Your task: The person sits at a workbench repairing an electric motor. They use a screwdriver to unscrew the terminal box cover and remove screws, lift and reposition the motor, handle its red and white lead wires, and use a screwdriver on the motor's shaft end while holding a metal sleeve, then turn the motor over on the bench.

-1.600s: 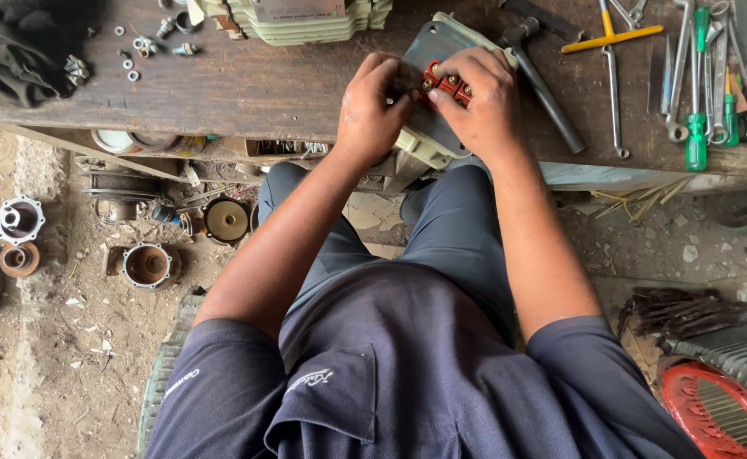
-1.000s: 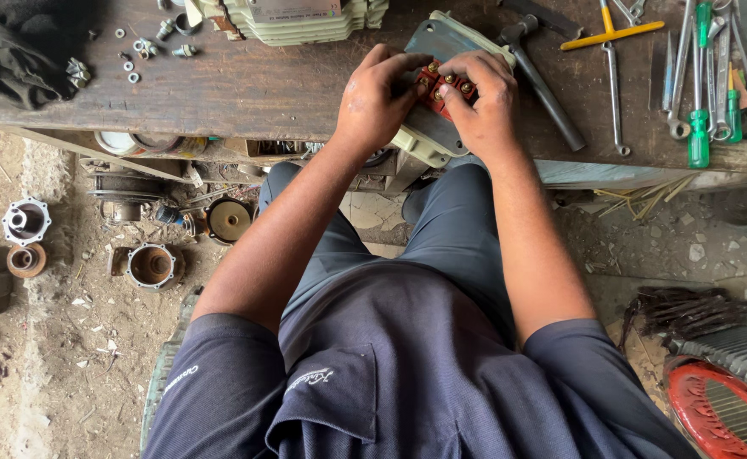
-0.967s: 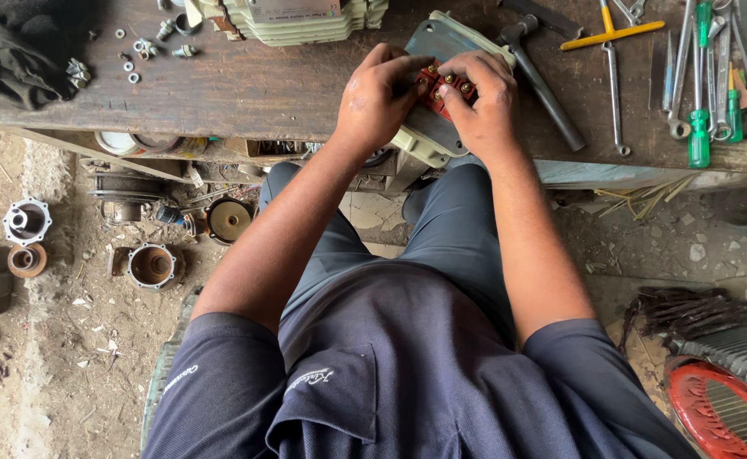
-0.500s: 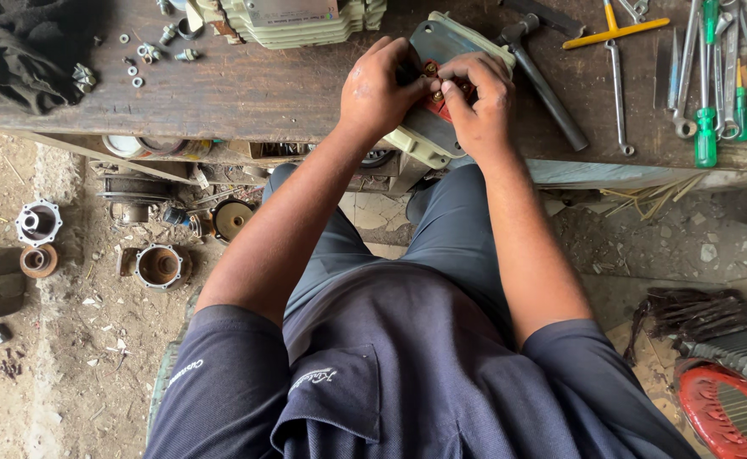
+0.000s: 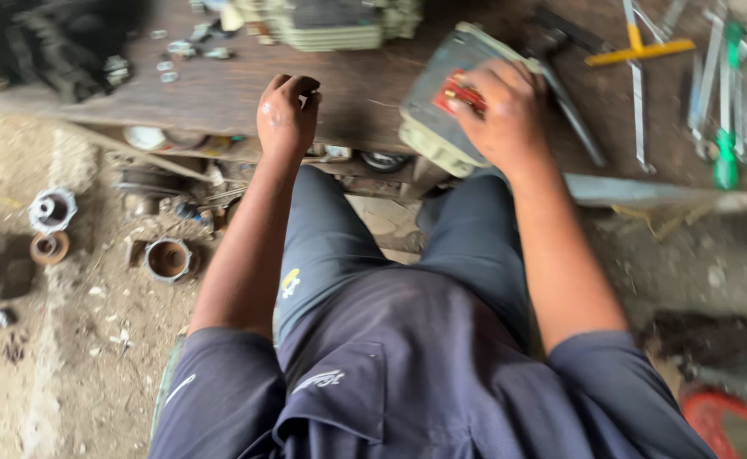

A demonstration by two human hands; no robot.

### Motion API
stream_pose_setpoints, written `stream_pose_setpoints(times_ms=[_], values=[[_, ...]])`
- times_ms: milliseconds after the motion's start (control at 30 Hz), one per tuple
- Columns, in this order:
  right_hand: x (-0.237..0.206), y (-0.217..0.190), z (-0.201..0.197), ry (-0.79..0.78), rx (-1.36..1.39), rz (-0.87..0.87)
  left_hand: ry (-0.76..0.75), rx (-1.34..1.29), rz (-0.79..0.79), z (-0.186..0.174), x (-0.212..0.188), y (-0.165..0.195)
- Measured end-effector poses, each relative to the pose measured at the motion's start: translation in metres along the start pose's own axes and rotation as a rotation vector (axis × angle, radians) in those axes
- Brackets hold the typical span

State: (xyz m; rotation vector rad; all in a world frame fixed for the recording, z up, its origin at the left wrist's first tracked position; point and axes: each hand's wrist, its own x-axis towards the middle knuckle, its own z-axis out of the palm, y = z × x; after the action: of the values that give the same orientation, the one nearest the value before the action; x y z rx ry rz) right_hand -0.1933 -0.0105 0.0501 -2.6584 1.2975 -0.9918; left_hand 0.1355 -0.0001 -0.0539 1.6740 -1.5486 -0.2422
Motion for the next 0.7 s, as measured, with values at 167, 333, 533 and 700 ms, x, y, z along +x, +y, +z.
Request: stream_pose_setpoints(times_ms=[167, 333, 533, 700], values=[[0.020, -0.035, 0.009, -0.052, -0.182, -0.006, 0.194, 0.193, -0.197, -0.064, 0.015, -0.073], [0.042, -0.057, 0.028, -0.141, -0.197, 0.093, 0.250, 0.247, -0.175, -0.100, 0.023, -0.133], [0.048, -0.061, 0.042, -0.178, -0.256, 0.088, 0.259, 0.054, -0.109, -0.096, 0.000, -0.128], [0.053, -0.059, 0.050, -0.235, -0.253, 0.116, 0.040, -0.389, 0.075, -0.076, -0.023, -0.049]])
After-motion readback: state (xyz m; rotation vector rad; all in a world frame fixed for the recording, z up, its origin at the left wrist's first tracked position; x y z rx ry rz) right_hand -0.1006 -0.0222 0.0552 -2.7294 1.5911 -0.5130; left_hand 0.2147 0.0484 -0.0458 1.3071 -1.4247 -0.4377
